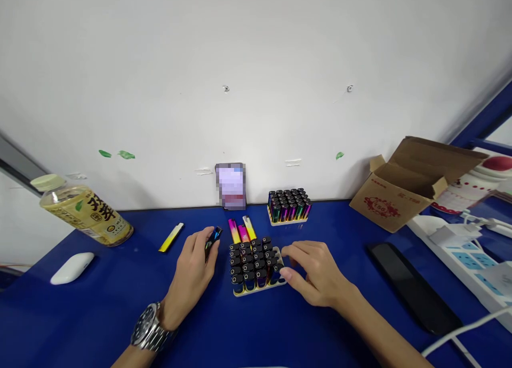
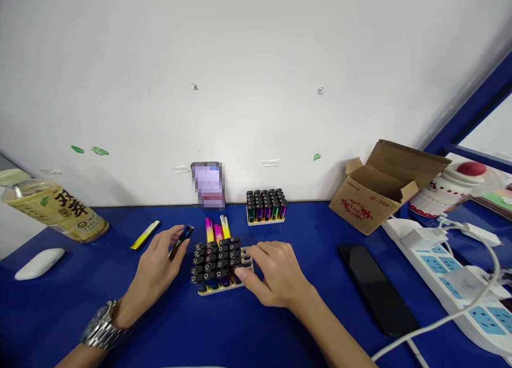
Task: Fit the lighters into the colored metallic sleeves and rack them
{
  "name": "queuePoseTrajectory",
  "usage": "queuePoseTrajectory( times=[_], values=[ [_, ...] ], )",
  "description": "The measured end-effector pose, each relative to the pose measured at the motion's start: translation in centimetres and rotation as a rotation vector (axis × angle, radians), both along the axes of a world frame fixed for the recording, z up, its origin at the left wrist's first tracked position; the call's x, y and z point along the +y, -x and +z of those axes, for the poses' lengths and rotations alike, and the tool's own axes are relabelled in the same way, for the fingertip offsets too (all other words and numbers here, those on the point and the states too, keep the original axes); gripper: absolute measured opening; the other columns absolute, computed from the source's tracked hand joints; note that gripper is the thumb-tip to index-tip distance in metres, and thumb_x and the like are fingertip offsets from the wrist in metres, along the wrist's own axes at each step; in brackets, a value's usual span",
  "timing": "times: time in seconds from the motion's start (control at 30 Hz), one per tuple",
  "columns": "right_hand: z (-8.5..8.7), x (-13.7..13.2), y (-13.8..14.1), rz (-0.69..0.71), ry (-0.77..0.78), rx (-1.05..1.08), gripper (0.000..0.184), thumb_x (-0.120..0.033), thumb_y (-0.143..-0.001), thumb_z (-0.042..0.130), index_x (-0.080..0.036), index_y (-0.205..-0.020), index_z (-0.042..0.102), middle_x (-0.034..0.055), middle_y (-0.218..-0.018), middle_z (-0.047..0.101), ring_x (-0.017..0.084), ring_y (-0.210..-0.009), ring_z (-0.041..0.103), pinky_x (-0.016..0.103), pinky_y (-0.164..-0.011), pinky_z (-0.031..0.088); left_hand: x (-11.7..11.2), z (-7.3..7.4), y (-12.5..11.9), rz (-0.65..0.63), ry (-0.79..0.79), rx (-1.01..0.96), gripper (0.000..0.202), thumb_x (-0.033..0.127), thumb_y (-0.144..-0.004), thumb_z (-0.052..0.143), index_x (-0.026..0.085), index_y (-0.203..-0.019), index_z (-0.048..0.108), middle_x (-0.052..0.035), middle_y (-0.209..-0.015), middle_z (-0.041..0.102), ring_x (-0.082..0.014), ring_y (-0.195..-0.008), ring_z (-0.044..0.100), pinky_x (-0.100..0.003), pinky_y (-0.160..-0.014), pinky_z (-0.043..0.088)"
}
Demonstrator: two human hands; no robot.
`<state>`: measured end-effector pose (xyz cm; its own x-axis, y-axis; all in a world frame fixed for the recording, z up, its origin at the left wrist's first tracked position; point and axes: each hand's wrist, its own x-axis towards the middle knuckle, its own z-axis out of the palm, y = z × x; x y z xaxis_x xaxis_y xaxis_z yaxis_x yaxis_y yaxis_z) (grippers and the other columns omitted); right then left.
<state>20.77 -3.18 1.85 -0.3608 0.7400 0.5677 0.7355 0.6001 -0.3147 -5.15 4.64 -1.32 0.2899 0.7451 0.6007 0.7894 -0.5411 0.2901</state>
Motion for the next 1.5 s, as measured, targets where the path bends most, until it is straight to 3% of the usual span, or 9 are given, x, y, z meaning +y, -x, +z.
queuePoseTrajectory(
  times=[0.13,0.27,0.37,0.6,0.73,0.93,1.1,1.3,1.5],
  values=[
    [0.9,-0.1,1.2,-0.072,-0.112,0.205,0.018,-0.024,-0.090,0.044,-0.015,-0.086,0.060,0.0041,-0.065,0.055,0.017,-0.060,0.049,0.030,-0.056,0.039,-2.4,2.1,-1.4,-0.056,-0.102,-0.229,0.024,0.029,-0.086,0.061,0.019,-0.105,0.052,-0.0040,-0.092,0.064,-0.0163,-0.083,0.065,-0.029,-0.076,0.056],
    [2.8,-1.1,3.8,-0.041,-0.042,0.273,0.028,-0.028,-0.087,0.051,-0.016,-0.111,0.060,0.0140,-0.105,0.059,0.028,-0.100,0.052,0.047,-0.083,0.047,-5.3,4.5,-3.1,-0.318,-0.135,-0.379,0.021,0.017,-0.082,0.065,0.021,-0.095,0.049,-0.0031,-0.092,0.065,-0.0128,-0.082,0.066,-0.022,-0.069,0.057],
    [3.5,-2.0,5.7,0.016,0.078,0.361,0.030,-0.025,-0.090,0.050,-0.020,-0.118,0.058,0.0128,-0.117,0.057,0.028,-0.113,0.049,0.047,-0.093,0.047,-6.6,5.5,-3.8,-0.502,-0.153,-0.341,0.014,0.013,-0.087,0.058,0.020,-0.095,0.049,-0.0058,-0.093,0.065,-0.0134,-0.088,0.065,-0.023,-0.073,0.058],
    [2.1,0.6,3.8,-0.087,0.136,1.207,0.022,-0.032,-0.098,0.036,-0.021,-0.092,0.054,0.0036,-0.083,0.065,0.018,-0.080,0.064,0.035,-0.078,0.051,-5.5,5.1,-3.1,-0.491,-0.195,-0.138,0.019,0.014,-0.087,0.055,0.015,-0.105,0.051,-0.0139,-0.109,0.059,-0.0215,-0.107,0.057,-0.036,-0.088,0.054],
    [-0.2,4.3,1.1,-0.020,0.371,1.470,0.020,-0.040,-0.087,0.053,-0.021,-0.083,0.050,-0.0092,-0.049,0.044,0.009,-0.040,0.040,0.025,-0.048,0.043,-5.6,5.8,-3.7,-0.512,-0.261,0.066,0.026,0.012,-0.084,0.056,0.013,-0.110,0.058,-0.0157,-0.112,0.059,-0.0274,-0.111,0.052,-0.043,-0.090,0.052],
    [-4.0,6.3,1.5,-0.026,0.776,1.513,0.050,-0.063,-0.081,0.045,-0.020,-0.055,0.045,-0.0111,-0.033,0.025,0.005,-0.030,0.019,0.020,-0.035,0.028,-7.4,5.0,-5.5,-0.431,-0.387,0.334,0.041,0.029,-0.084,0.058,0.016,-0.123,0.058,-0.0142,-0.120,0.059,-0.0282,-0.114,0.049,-0.043,-0.097,0.044],
    [-4.5,6.0,1.7,-0.002,0.731,1.447,0.055,-0.063,-0.076,0.051,-0.021,-0.043,0.039,-0.0108,-0.029,0.022,0.004,-0.026,0.016,0.020,-0.032,0.025,-7.7,3.6,-5.8,-0.359,-0.350,0.324,0.038,0.033,-0.087,0.057,0.019,-0.121,0.060,-0.0134,-0.124,0.058,-0.0278,-0.115,0.047,-0.044,-0.101,0.035],
    [-4.8,5.8,1.6,0.010,0.716,1.376,0.054,-0.060,-0.076,0.050,-0.020,-0.041,0.040,-0.0095,-0.028,0.024,0.004,-0.025,0.018,0.019,-0.031,0.023,-7.6,3.8,-6.3,-0.360,-0.389,0.261,0.037,0.030,-0.086,0.058,0.015,-0.120,0.060,-0.0155,-0.121,0.057,-0.0275,-0.112,0.047,-0.044,-0.098,0.034],
    [-4.7,5.9,1.5,0.039,0.770,1.438,0.051,-0.057,-0.074,0.046,-0.022,-0.038,0.038,-0.0095,-0.028,0.021,0.004,-0.025,0.014,0.020,-0.029,0.020,-5.1,3.1,-3.4,-0.377,-0.352,0.108,0.027,0.017,-0.085,0.054,0.012,-0.112,0.057,-0.0171,-0.117,0.051,-0.0287,-0.108,0.047,-0.044,-0.091,0.040]
  ],
)
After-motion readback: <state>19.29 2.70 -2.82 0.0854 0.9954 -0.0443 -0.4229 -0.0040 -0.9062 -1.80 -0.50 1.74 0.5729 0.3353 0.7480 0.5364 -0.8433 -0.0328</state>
